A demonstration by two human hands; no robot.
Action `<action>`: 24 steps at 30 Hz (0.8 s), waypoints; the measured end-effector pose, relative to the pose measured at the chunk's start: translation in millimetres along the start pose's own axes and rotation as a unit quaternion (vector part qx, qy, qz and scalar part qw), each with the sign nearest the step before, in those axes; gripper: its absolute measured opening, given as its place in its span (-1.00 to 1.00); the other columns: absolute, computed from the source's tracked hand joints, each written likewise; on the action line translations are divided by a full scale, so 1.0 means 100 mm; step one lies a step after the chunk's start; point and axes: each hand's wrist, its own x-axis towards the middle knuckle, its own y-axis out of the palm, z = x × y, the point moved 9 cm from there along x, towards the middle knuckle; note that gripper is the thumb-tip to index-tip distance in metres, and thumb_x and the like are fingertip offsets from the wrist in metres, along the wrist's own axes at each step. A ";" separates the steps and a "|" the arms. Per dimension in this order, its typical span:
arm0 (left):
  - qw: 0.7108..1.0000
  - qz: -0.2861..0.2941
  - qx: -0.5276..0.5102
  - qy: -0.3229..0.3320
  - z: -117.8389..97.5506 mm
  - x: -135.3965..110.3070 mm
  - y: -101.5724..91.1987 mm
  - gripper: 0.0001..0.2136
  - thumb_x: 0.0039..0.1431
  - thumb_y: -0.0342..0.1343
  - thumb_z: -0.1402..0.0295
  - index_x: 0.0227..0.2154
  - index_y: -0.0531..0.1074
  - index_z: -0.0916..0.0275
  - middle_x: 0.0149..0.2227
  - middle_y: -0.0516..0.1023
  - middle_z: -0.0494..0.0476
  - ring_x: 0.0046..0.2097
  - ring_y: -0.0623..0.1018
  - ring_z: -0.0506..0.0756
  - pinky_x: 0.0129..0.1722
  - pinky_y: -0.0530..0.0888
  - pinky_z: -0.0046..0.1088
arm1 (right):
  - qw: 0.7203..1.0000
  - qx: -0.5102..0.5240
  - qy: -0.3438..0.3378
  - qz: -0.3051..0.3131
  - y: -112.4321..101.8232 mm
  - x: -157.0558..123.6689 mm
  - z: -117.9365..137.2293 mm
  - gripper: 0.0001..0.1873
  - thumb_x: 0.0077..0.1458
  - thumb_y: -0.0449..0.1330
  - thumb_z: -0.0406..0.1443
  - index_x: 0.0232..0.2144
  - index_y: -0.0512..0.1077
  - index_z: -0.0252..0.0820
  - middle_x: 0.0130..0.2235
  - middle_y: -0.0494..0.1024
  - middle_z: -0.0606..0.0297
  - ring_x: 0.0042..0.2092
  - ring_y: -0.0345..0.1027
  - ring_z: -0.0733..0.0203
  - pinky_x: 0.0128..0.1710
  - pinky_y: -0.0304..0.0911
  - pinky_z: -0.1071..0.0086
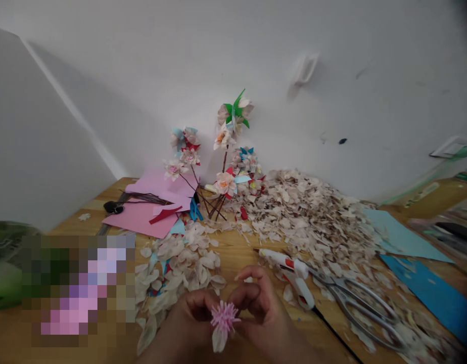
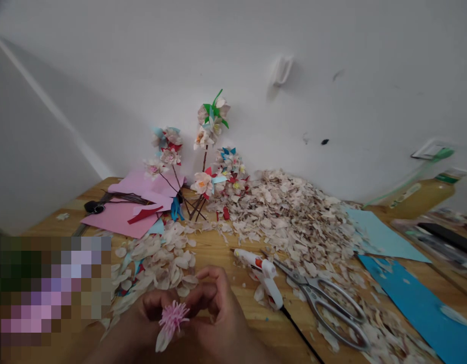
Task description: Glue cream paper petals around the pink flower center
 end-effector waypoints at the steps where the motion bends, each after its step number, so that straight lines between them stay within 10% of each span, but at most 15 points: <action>1: 1.000 0.001 -0.001 -0.003 0.02 0.01 -0.01 -0.69 -0.67 0.46 0.48 -0.83 0.38 0.28 -0.74 0.34 -0.11 -0.65 0.27 -0.11 -0.61 0.22 -0.63 | 1.000 -0.010 -0.007 -0.003 0.00 0.00 0.01 -0.41 -0.36 0.44 -0.34 -0.30 0.19 -0.02 -0.52 0.47 0.51 -0.45 0.37 0.27 -0.42 0.19 0.41; 24: 0.991 0.048 0.047 0.118 -0.14 -0.01 -0.03 -0.79 -0.46 0.43 0.48 -0.69 0.50 0.22 -0.65 0.42 -0.06 -0.55 0.33 -0.07 -0.54 0.22 -0.63 | 0.999 0.014 -0.024 0.021 0.02 0.02 0.04 -0.47 -0.26 0.42 -0.33 -0.29 0.19 -0.03 -0.49 0.48 0.53 -0.43 0.36 0.35 -0.40 0.18 0.47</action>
